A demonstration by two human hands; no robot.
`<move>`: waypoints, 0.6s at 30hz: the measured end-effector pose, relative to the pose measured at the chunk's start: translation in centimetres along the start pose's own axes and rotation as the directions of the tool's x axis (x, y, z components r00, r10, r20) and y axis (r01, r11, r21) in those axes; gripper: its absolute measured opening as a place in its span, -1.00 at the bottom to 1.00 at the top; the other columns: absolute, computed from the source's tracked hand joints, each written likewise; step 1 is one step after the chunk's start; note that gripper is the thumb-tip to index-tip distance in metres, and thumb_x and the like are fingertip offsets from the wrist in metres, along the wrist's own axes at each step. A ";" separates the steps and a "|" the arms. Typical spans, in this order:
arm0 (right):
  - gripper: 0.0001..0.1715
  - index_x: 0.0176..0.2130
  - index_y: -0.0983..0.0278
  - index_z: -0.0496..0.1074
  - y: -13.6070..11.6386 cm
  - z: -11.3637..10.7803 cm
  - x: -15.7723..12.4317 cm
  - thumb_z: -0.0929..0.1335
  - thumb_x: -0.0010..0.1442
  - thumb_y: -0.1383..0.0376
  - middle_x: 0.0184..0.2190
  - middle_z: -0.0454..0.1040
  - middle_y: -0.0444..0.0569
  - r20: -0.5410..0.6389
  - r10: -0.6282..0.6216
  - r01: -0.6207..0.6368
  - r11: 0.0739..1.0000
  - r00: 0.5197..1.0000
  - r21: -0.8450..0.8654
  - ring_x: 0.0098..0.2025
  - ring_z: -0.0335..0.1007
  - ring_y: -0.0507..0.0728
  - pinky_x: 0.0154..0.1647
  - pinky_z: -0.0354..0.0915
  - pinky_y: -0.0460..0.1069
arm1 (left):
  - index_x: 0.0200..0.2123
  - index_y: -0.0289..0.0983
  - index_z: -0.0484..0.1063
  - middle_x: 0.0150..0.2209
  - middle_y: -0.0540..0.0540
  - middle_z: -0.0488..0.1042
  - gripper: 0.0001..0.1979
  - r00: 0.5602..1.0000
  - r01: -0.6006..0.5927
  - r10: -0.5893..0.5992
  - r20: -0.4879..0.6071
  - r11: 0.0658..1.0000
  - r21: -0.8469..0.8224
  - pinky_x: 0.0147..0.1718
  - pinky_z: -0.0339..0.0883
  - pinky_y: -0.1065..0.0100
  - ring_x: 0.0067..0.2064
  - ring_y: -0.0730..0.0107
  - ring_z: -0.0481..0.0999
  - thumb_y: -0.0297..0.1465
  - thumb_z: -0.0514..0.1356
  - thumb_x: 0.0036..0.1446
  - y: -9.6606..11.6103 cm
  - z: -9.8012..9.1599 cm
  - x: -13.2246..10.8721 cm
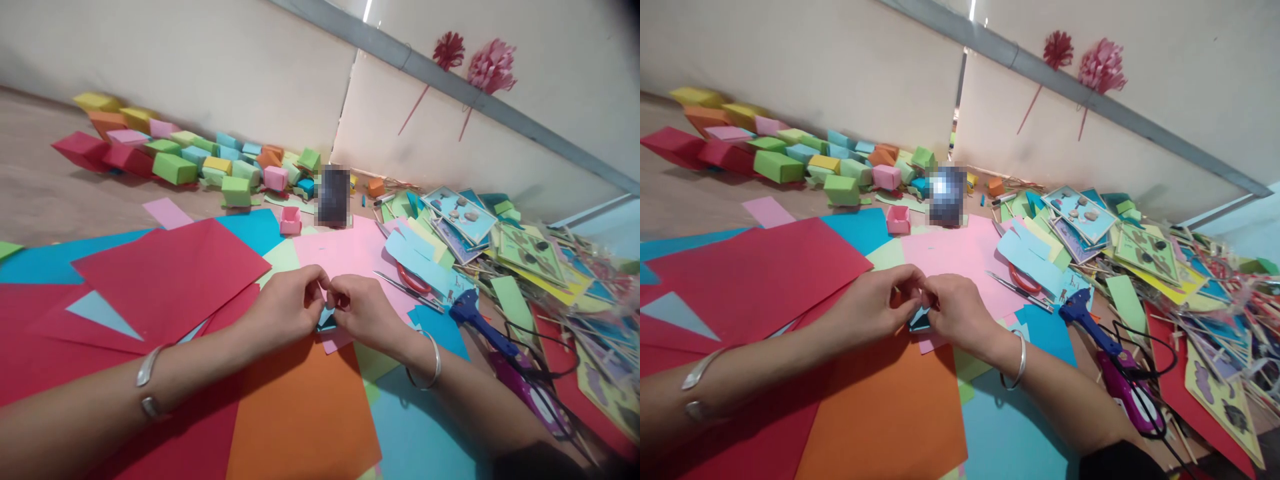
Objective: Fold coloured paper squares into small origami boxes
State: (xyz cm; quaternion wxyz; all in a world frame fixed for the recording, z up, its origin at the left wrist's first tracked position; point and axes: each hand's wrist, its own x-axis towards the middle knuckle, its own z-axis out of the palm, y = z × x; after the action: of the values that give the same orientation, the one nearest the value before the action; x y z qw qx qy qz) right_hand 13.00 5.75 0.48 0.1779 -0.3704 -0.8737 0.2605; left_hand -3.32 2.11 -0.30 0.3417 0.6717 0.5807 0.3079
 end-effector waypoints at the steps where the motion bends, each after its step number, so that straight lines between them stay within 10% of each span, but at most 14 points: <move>1: -0.74 -0.56 0.26 0.20 0.0 -0.3 0.1 0.27 -0.13 0.60 -0.58 0.28 -0.24 0.033 0.019 -0.019 1.000 0.999 0.011 -0.51 0.15 -0.04 -0.47 0.02 -0.14 | -0.37 -0.22 0.38 -0.50 0.03 0.50 -0.90 1.000 0.007 -0.007 -0.005 1.000 0.001 -0.48 0.21 0.39 -0.46 0.38 0.44 -0.44 0.11 -0.01 0.0 0.1 0.0; 8: -0.88 -0.45 0.30 0.45 -0.6 -3.2 0.5 0.41 0.03 0.50 -0.56 0.45 -0.22 0.354 0.071 -0.155 0.965 0.933 0.214 -0.49 0.30 -0.05 -0.43 0.15 -0.15 | -0.30 -0.19 0.30 -0.50 0.06 0.49 -0.85 1.000 0.013 -0.014 0.013 1.000 0.011 -0.52 0.18 0.39 -0.48 0.38 0.46 -0.43 0.14 -0.01 0.2 0.3 -0.3; 18: -0.85 -0.44 0.31 0.46 0.0 -1.6 0.2 0.35 0.14 0.47 -0.53 0.49 -0.14 0.186 0.121 -0.117 0.993 0.975 -0.033 -0.52 0.25 -0.04 -0.48 0.03 -0.11 | -0.33 -0.21 0.37 -0.42 -0.01 0.52 -0.90 0.988 -0.082 0.084 -0.127 0.996 0.028 -0.41 0.29 0.34 -0.39 0.34 0.49 -0.37 0.10 0.07 0.3 0.2 -0.8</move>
State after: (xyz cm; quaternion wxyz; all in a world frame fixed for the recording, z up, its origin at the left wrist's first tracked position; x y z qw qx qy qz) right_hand 13.62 6.39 1.77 0.0748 -0.3979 -0.8656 0.2948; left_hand -3.10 1.31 -0.12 0.2827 0.6780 0.5765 0.3577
